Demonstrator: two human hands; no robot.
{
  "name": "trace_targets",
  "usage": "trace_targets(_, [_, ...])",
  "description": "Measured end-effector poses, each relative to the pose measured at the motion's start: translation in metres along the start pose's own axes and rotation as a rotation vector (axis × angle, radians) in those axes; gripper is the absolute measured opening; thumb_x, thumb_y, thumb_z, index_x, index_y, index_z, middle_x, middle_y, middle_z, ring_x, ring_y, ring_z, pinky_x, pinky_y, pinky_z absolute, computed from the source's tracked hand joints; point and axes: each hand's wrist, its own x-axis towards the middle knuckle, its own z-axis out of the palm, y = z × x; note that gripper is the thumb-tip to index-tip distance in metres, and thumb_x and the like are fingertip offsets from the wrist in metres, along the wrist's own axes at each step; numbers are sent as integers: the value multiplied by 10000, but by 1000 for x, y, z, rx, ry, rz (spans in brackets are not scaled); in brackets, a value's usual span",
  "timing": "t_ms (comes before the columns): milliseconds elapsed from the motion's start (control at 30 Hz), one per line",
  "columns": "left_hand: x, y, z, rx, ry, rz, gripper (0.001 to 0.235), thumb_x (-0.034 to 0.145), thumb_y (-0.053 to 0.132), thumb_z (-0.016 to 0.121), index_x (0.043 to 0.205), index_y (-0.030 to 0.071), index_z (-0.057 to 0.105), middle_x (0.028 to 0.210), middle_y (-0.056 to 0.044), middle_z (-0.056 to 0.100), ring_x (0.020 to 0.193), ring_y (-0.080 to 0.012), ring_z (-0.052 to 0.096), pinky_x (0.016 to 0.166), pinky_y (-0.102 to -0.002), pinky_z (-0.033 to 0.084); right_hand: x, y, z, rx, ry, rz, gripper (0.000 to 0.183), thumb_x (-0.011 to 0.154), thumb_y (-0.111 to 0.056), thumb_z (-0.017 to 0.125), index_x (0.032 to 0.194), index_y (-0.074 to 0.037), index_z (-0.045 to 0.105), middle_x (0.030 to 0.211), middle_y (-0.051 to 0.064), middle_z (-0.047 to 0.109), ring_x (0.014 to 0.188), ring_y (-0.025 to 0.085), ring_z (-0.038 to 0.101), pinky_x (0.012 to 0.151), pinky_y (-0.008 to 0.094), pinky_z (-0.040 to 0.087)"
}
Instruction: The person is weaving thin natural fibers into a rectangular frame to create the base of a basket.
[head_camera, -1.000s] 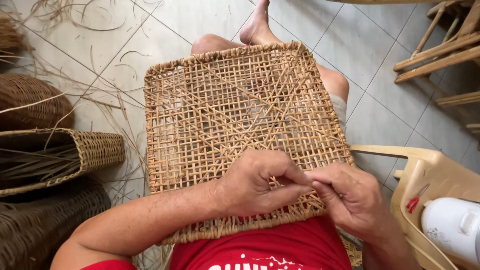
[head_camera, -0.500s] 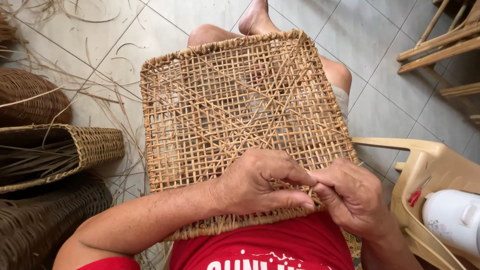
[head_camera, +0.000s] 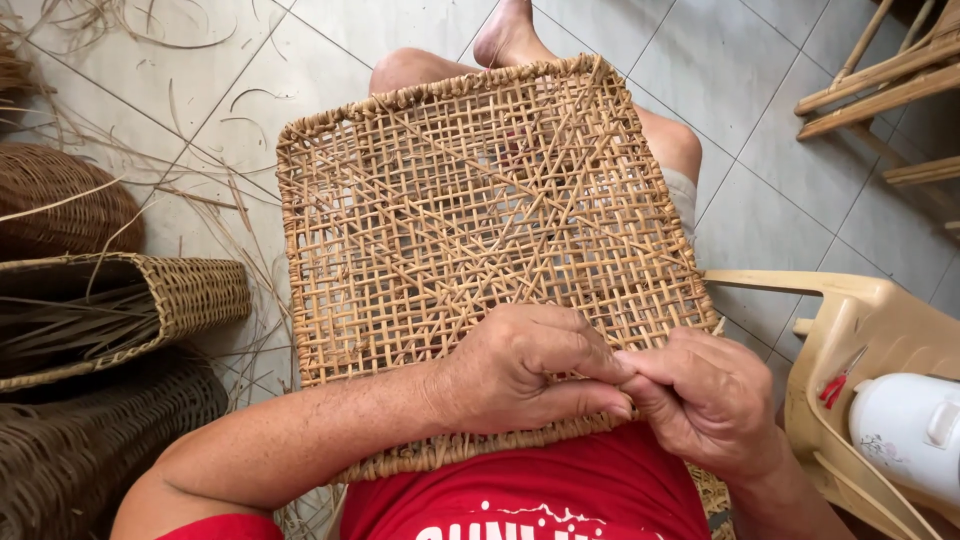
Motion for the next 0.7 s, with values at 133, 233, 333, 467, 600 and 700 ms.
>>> trace_targets(133, [-1,1,1,65,13,42,209,967,233,759,1076,61,712,956,-98,739,838,-224,748,784,-330,630,-1,3,-1,15,13,-25,188,960,-212,637,1027,-58,721,621,47,515,497,209,460,524,355,421])
trace_targets(233, [-1,1,0,43,-11,58,239,987,237,732,1114,37,708,988,-131,751,859,-243,762,800,-343,641,-2,3,-2,19,1,-22,183,953,-215,657,1055,-77,719,649,42,558,521,205,489,547,351,434])
trace_targets(333, [-1,1,1,60,6,58,206,990,223,738,1103,54,706,979,-108,745,853,-228,754,796,-332,631,-2,3,-1,10,25,-22,183,946,-207,661,1023,-57,732,663,51,596,504,203,491,525,354,431])
trace_targets(467, [2,3,-2,78,-22,78,222,1009,227,706,1107,29,683,964,-124,738,840,-257,739,792,-360,615,-1,2,-2,1,17,-18,165,936,-206,670,1001,-67,730,633,37,554,507,201,479,518,347,412])
trace_targets(600, [1,2,-4,91,-33,122,259,1002,242,719,1130,20,681,987,-136,740,849,-273,752,778,-379,624,3,-4,-3,-17,-21,8,152,934,-231,670,932,-100,746,618,15,554,513,195,487,522,334,420])
trace_targets(700, [6,7,-12,61,-78,19,228,1016,235,673,1089,21,705,934,-122,748,820,-265,746,772,-368,623,6,-4,-5,-20,-47,-4,181,962,-234,640,1009,-91,741,719,-2,657,552,184,536,558,339,446])
